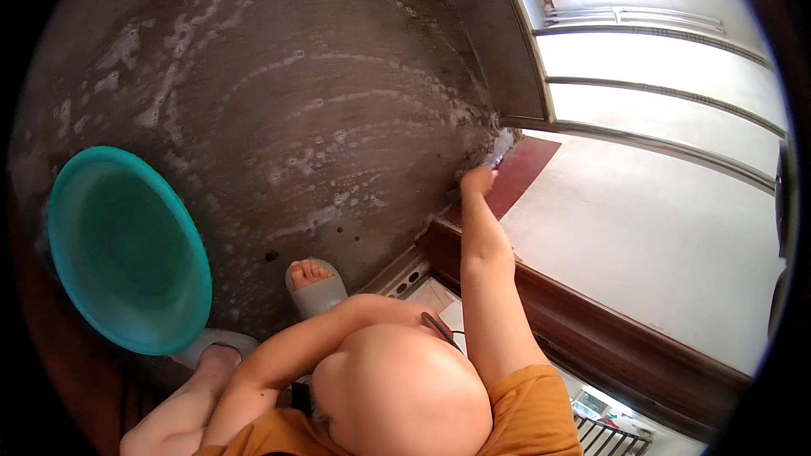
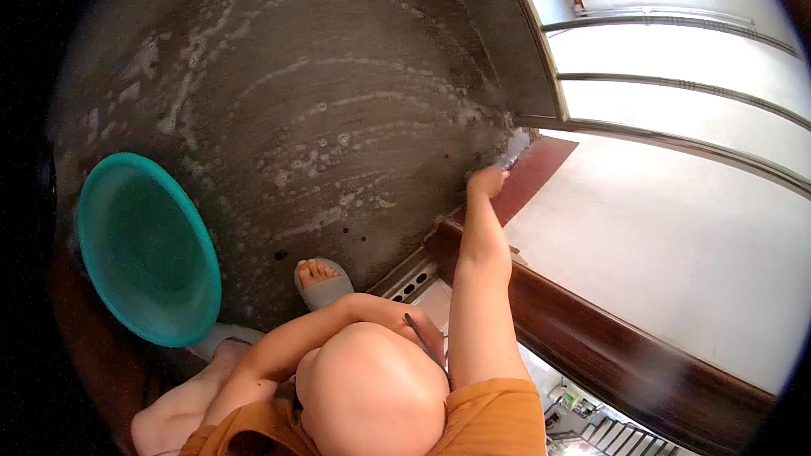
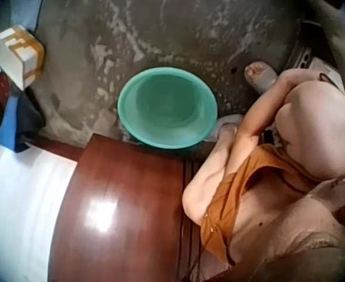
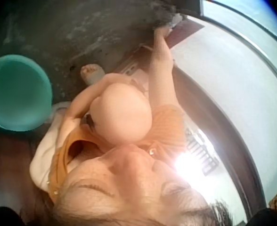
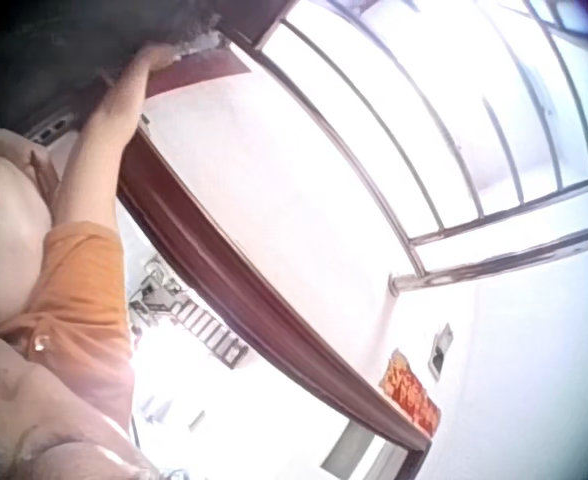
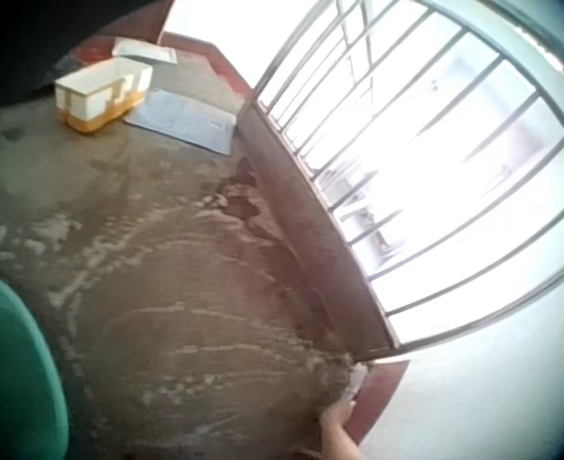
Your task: The person pours liquid detergent onto a concrete floor and scrubs the surface with a steel wool pad. They then pour water from a basin to rinse the area and continue scrubbing.
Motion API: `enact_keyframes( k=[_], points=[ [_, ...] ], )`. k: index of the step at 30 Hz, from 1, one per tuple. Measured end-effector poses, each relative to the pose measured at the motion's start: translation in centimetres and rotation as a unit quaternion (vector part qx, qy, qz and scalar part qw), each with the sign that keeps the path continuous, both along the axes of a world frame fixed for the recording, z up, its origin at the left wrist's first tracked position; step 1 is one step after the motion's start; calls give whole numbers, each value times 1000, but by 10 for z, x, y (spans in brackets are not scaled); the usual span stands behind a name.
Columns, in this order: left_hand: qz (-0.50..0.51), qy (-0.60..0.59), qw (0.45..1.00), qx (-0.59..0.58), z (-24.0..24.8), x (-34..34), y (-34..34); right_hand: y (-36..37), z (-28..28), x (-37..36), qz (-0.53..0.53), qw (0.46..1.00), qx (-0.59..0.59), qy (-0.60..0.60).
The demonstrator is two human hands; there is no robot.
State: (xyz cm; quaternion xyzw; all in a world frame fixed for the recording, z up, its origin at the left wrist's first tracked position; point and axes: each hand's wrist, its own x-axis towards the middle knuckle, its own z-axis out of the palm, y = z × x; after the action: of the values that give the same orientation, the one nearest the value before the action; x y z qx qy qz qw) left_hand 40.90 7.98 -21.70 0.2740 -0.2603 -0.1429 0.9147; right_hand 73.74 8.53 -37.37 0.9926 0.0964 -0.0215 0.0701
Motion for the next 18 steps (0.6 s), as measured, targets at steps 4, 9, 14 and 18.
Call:
enact_keyframes(
  k=[4, 9, 14, 18],
  points=[
    [10, -11, 1000, -12, 5, -14, -4, -28, 0, 13, 156, 987, 12, 31],
    [-17, -7, 1000, -24, -1, -22, -11, -54, -16, -44, 180, 963, -188, 71],
    [-12, 10, 1000, 1, 1, -11, -4, -47, 12, -132, 178, 970, -137, 92],
    [17, 21, 1000, 6, 0, 19, -6, -25, -1, -79, 153, 988, 20, -12]
  ],
)
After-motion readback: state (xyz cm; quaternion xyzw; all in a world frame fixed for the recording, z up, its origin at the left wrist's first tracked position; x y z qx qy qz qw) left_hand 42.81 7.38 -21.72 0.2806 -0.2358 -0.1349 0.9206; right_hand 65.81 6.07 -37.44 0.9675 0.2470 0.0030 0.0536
